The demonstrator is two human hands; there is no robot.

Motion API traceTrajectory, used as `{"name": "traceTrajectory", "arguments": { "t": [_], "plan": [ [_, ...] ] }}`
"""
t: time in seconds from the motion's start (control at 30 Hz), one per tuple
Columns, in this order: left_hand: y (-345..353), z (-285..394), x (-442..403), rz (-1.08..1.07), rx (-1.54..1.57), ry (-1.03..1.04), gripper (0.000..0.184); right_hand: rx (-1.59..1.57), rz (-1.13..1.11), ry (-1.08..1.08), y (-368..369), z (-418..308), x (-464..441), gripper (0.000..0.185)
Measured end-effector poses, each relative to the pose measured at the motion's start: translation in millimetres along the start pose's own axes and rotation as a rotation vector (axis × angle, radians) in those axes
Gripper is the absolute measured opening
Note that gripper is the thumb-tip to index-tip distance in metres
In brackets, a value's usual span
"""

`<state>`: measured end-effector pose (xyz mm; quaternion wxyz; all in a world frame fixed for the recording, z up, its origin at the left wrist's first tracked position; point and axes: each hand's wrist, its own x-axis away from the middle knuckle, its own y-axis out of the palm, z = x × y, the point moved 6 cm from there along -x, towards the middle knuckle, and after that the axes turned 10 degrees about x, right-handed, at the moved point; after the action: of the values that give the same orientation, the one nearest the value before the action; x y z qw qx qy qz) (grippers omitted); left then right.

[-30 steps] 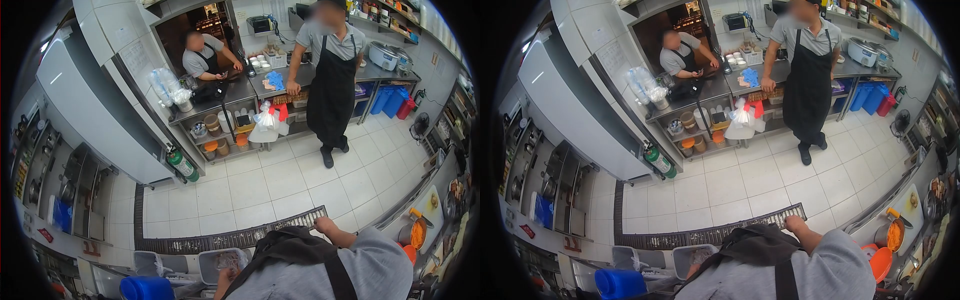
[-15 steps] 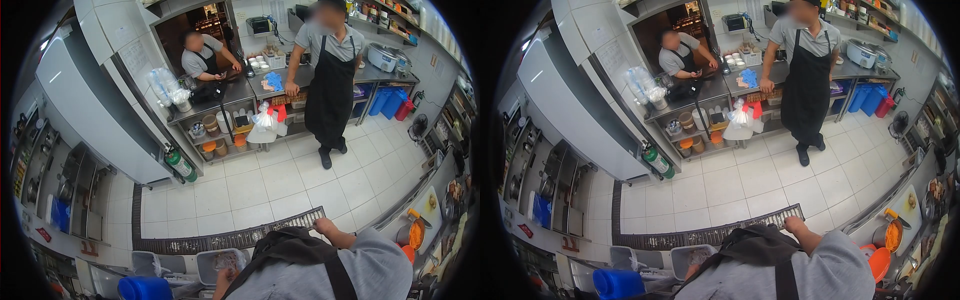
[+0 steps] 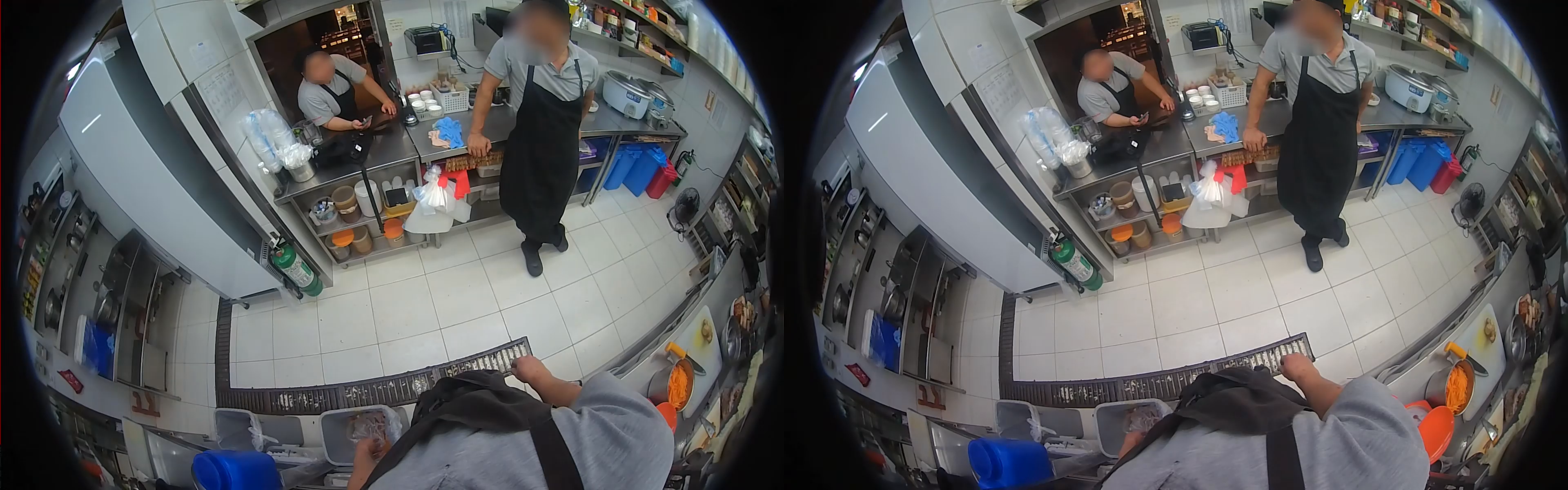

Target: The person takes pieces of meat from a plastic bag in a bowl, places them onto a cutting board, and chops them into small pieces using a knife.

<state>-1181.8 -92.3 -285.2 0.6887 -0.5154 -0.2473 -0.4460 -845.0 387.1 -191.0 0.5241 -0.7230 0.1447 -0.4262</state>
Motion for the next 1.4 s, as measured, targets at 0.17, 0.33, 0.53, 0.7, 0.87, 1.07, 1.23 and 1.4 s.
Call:
{"name": "traceTrajectory", "arguments": {
  "t": [0.17, 0.33, 0.53, 0.7, 0.87, 1.07, 1.23, 1.4],
  "plan": [
    [3, -13, -15, 0.005, 0.029, 0.034, 0.04, 0.015, -0.017, -0.003, 3, 0, -4, 0.025],
    [1, -3, -3, 0.038, 0.047, 0.133, 0.043, 0.016, -0.013, -0.006, 4, -1, -8, 0.026],
    [-2, -8, -4, 0.037, 0.123, -0.033, 0.043, 0.031, -0.001, -0.039, 4, -5, -12, 0.026],
    [-5, -11, -1, 0.047, 0.147, -0.134, 0.042, 0.021, 0.016, -0.054, -5, -9, -11, 0.026],
    [-5, -5, 18, 0.028, 0.193, -0.094, 0.04, -0.028, -0.002, -0.029, -6, -8, -11, 0.027],
    [-8, 1, 22, 0.056, 0.218, -0.093, 0.037, 0.014, -0.008, -0.051, -1, -7, -15, 0.027],
    [-12, 19, 34, 0.08, 0.175, 0.152, 0.035, 0.017, -0.015, -0.064, -12, -10, -10, 0.026],
    [-5, -2, 5, 0.028, 0.184, -0.041, 0.035, 0.029, -0.035, -0.046, -9, -7, -12, 0.027]
  ]
}}
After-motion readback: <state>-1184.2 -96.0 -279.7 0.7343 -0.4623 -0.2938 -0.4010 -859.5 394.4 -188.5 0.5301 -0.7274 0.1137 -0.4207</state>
